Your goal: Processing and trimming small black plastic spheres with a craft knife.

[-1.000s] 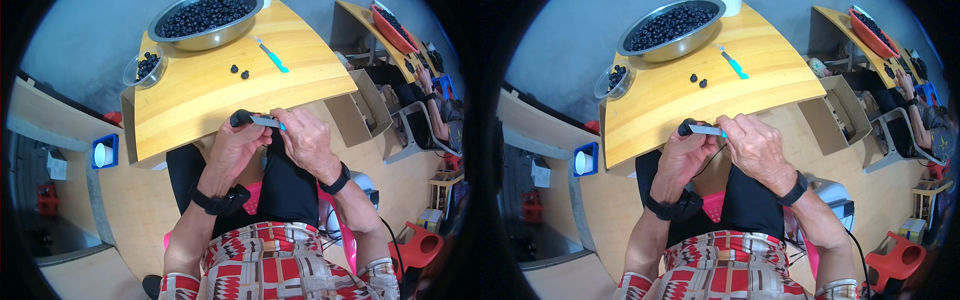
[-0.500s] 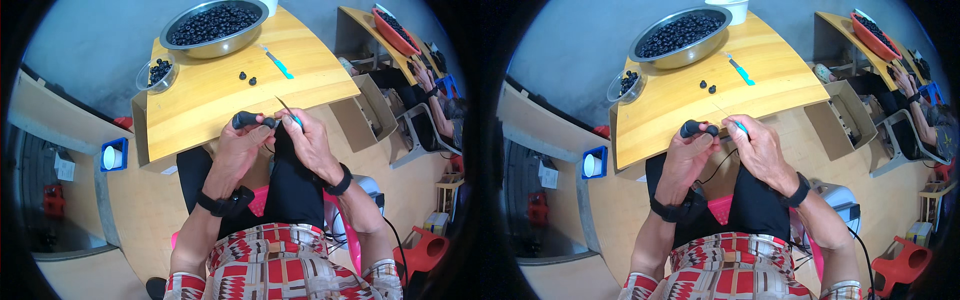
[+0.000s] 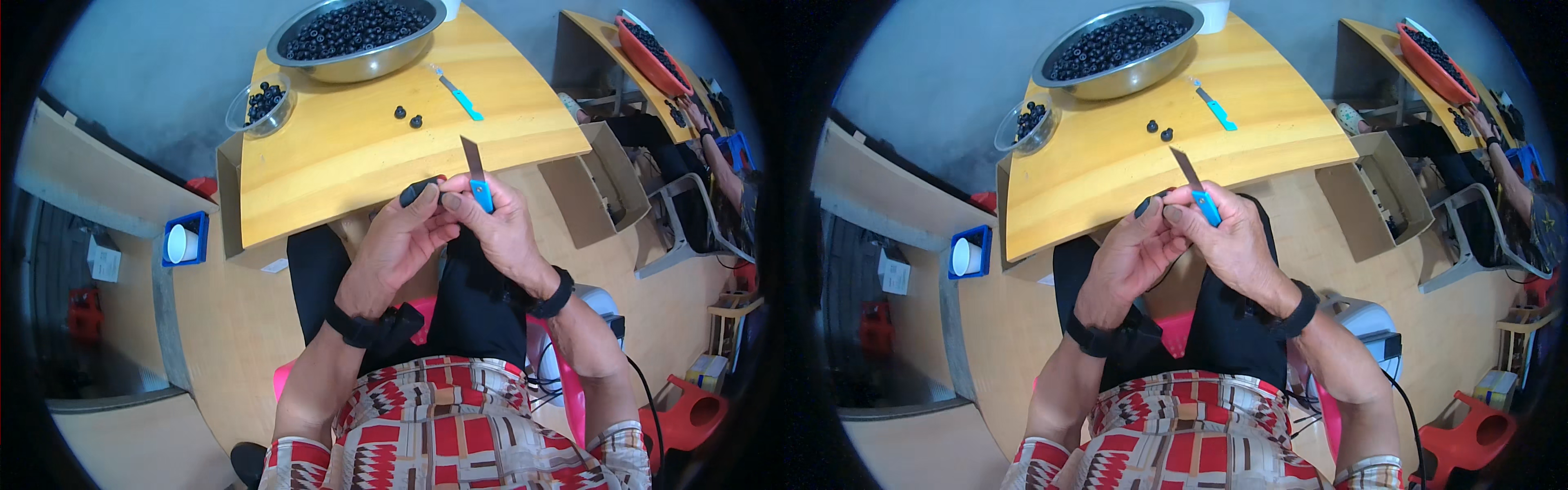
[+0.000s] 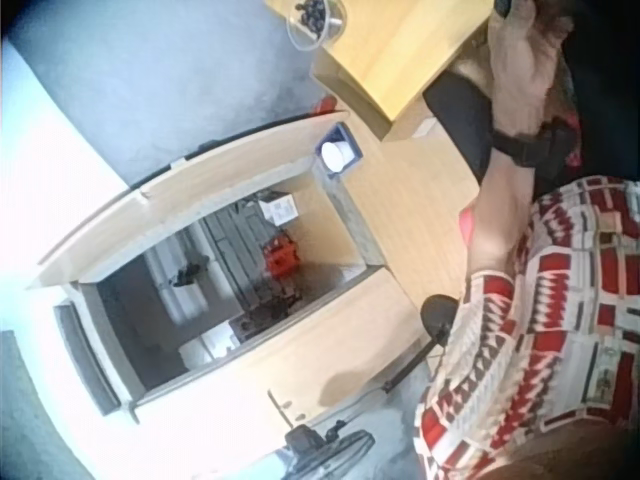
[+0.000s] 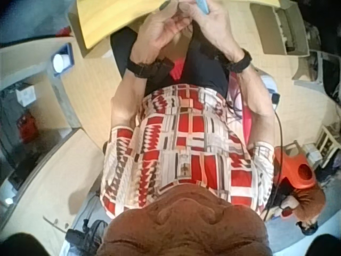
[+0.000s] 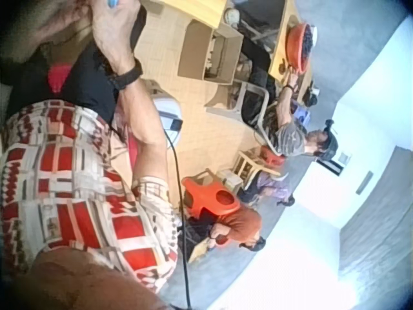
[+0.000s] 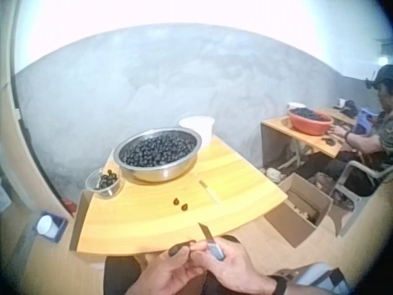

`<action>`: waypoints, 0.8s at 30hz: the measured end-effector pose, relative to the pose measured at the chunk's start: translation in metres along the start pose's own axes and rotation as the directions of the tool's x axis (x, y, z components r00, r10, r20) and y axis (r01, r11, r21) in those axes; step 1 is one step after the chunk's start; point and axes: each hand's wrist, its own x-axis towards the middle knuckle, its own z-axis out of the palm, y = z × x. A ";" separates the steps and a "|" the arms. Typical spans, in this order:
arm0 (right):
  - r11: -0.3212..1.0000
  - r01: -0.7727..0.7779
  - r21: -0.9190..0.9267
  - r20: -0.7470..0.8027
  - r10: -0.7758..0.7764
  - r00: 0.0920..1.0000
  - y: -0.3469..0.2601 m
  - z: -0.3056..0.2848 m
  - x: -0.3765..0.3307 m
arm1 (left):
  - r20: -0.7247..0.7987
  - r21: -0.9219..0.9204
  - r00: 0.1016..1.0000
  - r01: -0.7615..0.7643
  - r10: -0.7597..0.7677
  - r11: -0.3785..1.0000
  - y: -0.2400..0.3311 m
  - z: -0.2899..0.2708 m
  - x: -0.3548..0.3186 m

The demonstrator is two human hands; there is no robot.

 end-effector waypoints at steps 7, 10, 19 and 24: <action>0.972 -0.210 0.102 0.049 0.206 0.977 -0.007 -0.001 0.000 | 0.110 0.015 0.977 0.182 -0.183 0.983 0.003 -0.011 -0.003; 0.959 -0.265 0.102 0.029 0.264 0.964 -0.009 -0.002 0.002 | 0.096 -0.003 0.981 0.167 -0.166 0.986 0.002 -0.011 -0.004; 0.561 0.459 -0.689 0.148 -0.511 0.847 0.004 -0.017 0.002 | 0.145 -0.184 0.982 0.146 -0.120 0.972 0.000 -0.007 -0.007; 0.347 0.526 -0.776 0.299 -0.532 0.792 -0.002 -0.013 0.002 | 0.155 -0.236 0.985 0.108 -0.072 0.966 0.003 -0.003 -0.011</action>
